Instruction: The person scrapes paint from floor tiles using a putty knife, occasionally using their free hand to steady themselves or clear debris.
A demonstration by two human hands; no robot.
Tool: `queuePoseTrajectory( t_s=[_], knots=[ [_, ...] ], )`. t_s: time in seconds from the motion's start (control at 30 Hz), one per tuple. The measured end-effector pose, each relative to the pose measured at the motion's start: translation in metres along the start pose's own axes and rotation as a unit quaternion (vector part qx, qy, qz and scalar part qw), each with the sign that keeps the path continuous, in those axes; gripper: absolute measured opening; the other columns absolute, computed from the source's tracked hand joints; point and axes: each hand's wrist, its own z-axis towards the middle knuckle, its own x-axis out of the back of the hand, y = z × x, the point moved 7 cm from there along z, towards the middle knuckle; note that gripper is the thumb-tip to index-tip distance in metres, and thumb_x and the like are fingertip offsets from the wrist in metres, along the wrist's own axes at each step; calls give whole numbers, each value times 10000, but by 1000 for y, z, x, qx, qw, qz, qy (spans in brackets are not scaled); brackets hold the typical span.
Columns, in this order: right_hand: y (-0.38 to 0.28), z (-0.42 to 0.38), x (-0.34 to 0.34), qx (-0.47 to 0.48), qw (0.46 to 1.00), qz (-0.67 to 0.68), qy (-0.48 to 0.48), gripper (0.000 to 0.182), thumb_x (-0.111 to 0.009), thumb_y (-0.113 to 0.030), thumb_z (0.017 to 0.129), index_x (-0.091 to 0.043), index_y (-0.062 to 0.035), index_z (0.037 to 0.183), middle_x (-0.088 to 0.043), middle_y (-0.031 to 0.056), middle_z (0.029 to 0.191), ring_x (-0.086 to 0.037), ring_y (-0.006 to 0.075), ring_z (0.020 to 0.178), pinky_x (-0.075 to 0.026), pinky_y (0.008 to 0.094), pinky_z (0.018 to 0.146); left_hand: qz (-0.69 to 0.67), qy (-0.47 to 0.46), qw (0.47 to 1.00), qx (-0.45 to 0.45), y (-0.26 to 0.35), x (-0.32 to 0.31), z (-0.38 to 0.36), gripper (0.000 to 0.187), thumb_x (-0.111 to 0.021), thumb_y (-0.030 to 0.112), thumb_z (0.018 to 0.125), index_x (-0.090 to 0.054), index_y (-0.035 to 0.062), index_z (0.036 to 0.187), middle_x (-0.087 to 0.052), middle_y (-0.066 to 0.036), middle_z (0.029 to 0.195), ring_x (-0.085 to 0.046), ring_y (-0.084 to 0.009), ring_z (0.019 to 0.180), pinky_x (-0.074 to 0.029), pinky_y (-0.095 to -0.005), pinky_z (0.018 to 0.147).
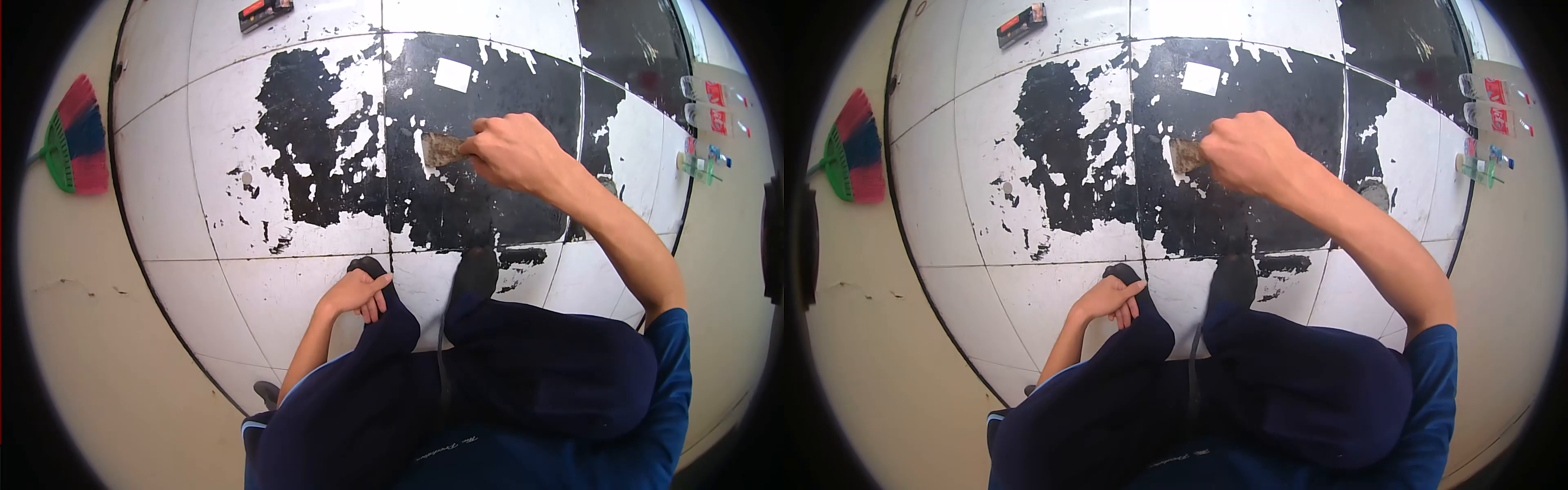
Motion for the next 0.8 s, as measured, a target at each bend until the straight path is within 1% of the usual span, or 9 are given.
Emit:
queuePoseTrajectory(
  t_s=[0.1, 0.2, 0.3, 0.4, 0.6, 0.7, 0.8],
  knots=[
    [-1, 3, -2, 6, 1000, 13, 27, 130, -686, -130, 735, -675, -16, 673, -679, 169, 750, -708, 363, 693, -571, 462, 606, 0, 10, 1000, -2, 0, -2, 1, 751, -461, 593, 1018, -737, -36, 715, -710, -161, 624, -692, -212, 496, -491, -273, 451],
    [-3, -2, -1, 7, 1000, 16, 26, 122, -682, -124, 734, -677, -16, 680, -683, 169, 754, -709, 365, 695, -575, 459, 615, 3, -12, 1000, -4, 1, -1, 2, 750, -460, 596, 1018, -740, -34, 723, -716, -166, 638, -696, -213, 506, -496, -276, 460],
    [-4, 2, -8, -12, 1000, 6, 19, 109, -676, -113, 736, -682, -14, 692, -689, 164, 763, -713, 364, 706, -577, 455, 622, 5, -9, 1000, 13, 6, -1, -2, 743, -474, 595, 1021, -729, -34, 720, -706, -149, 618, -690, -210, 493, -446, -254, 433],
    [-6, 2, -5, -12, 999, 22, 37, 98, -673, -104, 733, -689, -11, 704, -691, 165, 766, -718, 362, 723, -580, 450, 626, 3, -25, 1000, 10, 4, -1, 0, 746, -469, 605, 1019, -732, -31, 731, -713, -150, 633, -700, -210, 512, -450, -259, 442],
    [-5, -2, -9, -31, 999, 30, 0, 90, -670, -97, 732, -695, -12, 712, -696, 176, 778, -719, 372, 738, -579, 455, 630, 18, -39, 999, 14, 6, -2, -3, 770, -434, 614, 1027, -738, -37, 752, -721, -155, 649, -716, -212, 541, -451, -255, 458],
    [-7, -1, -13, -25, 999, 27, 31, 88, -666, -93, 730, -697, -12, 716, -698, 180, 779, -719, 377, 742, -580, 456, 632, 21, -38, 999, 12, 8, 1, -1, 769, -429, 610, 1030, -741, -40, 761, -724, -161, 659, -722, -214, 553, -451, -253, 463],
    [-7, -4, -16, -45, 998, 37, -12, 92, -668, -95, 736, -697, -10, 715, -696, 183, 793, -721, 378, 743, -581, 454, 635, 23, -49, 998, 9, 10, 0, -2, 768, -427, 605, 1033, -745, -43, 771, -726, -163, 664, -724, -214, 557, -455, -250, 468]
  ],
)
